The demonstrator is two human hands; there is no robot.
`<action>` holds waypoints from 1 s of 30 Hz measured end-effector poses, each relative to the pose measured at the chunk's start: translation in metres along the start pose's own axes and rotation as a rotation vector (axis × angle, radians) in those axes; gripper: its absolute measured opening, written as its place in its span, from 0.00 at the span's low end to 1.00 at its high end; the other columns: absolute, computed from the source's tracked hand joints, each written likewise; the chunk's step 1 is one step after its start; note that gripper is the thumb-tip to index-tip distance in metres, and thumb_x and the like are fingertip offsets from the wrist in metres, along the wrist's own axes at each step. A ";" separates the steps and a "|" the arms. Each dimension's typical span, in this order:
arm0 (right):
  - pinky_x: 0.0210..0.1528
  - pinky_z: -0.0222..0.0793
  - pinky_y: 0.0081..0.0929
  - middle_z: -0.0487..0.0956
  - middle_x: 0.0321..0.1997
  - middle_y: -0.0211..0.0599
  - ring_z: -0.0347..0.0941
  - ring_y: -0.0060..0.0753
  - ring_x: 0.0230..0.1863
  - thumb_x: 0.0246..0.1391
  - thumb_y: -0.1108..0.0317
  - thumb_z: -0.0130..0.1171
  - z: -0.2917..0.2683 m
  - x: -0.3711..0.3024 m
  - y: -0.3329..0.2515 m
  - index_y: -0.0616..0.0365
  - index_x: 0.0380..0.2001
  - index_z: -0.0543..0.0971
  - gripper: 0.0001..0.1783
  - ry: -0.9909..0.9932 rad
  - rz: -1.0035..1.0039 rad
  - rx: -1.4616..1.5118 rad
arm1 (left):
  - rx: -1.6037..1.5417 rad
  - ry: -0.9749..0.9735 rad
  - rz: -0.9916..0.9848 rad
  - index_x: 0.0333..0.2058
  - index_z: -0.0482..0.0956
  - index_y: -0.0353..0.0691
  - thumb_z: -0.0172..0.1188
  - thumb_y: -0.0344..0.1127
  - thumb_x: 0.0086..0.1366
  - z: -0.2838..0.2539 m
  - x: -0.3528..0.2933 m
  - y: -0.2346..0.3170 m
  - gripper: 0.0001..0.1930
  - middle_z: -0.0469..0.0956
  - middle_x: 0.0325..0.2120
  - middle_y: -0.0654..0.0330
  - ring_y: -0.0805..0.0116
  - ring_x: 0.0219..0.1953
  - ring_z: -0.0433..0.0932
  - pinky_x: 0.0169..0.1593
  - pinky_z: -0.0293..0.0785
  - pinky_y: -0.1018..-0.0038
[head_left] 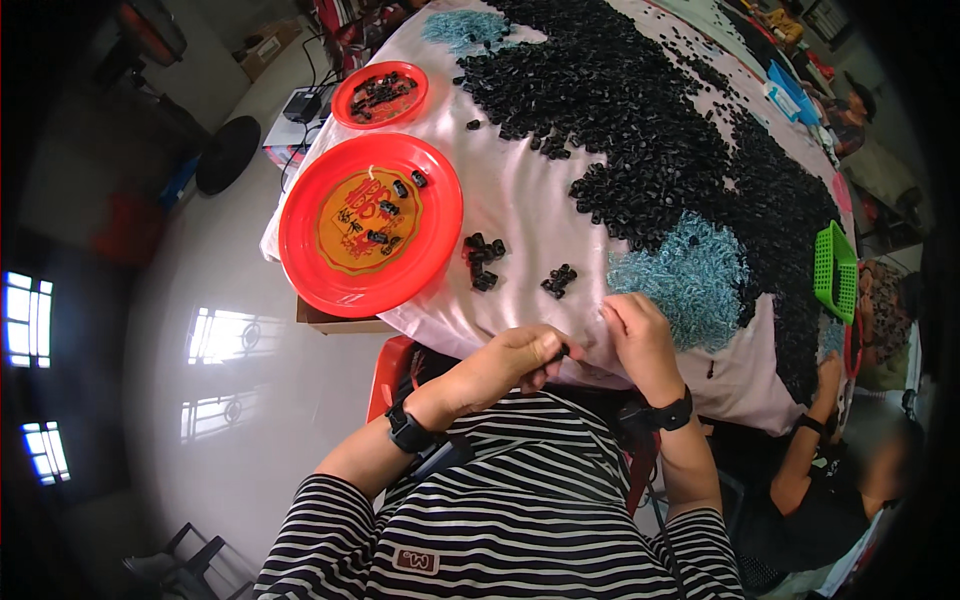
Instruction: Assembling small black plastic or rubber shoe components by hand at a table.
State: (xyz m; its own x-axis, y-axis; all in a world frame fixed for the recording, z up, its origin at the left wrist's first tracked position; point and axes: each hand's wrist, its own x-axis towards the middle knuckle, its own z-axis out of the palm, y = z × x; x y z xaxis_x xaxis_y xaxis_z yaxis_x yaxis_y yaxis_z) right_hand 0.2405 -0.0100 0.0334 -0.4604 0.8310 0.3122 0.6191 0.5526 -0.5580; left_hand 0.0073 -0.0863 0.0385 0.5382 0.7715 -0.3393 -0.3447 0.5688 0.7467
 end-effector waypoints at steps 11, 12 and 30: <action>0.39 0.72 0.41 0.78 0.33 0.44 0.75 0.50 0.37 0.55 0.74 0.62 0.004 -0.003 0.002 0.60 0.35 0.77 0.05 -0.038 -0.024 -0.125 | -0.105 0.032 0.080 0.53 0.76 0.34 0.44 0.57 0.76 0.000 -0.002 -0.003 0.28 0.66 0.30 0.68 0.80 0.28 0.62 0.32 0.61 0.84; 0.39 0.72 0.41 0.78 0.33 0.44 0.75 0.50 0.37 0.55 0.74 0.62 0.003 -0.004 0.001 0.60 0.35 0.77 0.05 -0.043 -0.029 -0.118 | -0.191 0.005 0.104 0.51 0.75 0.34 0.44 0.57 0.75 -0.002 -0.001 -0.005 0.28 0.66 0.29 0.68 0.79 0.27 0.61 0.31 0.60 0.83; 0.37 0.71 0.40 0.78 0.32 0.47 0.75 0.52 0.34 0.54 0.79 0.60 -0.006 -0.006 -0.013 0.64 0.35 0.77 0.04 0.007 -0.060 -0.025 | 0.259 0.564 0.446 0.46 0.79 0.37 0.57 0.37 0.72 -0.043 -0.014 0.050 0.11 0.76 0.34 0.69 0.83 0.32 0.74 0.32 0.68 0.84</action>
State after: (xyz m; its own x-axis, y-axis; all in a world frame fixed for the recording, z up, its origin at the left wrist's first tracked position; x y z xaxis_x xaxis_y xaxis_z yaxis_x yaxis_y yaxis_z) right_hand 0.2391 -0.0218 0.0437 -0.4927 0.7966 0.3502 0.6064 0.6030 -0.5184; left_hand -0.0505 -0.0570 0.0559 -0.1080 0.9808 -0.1626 -0.2082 0.1376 0.9684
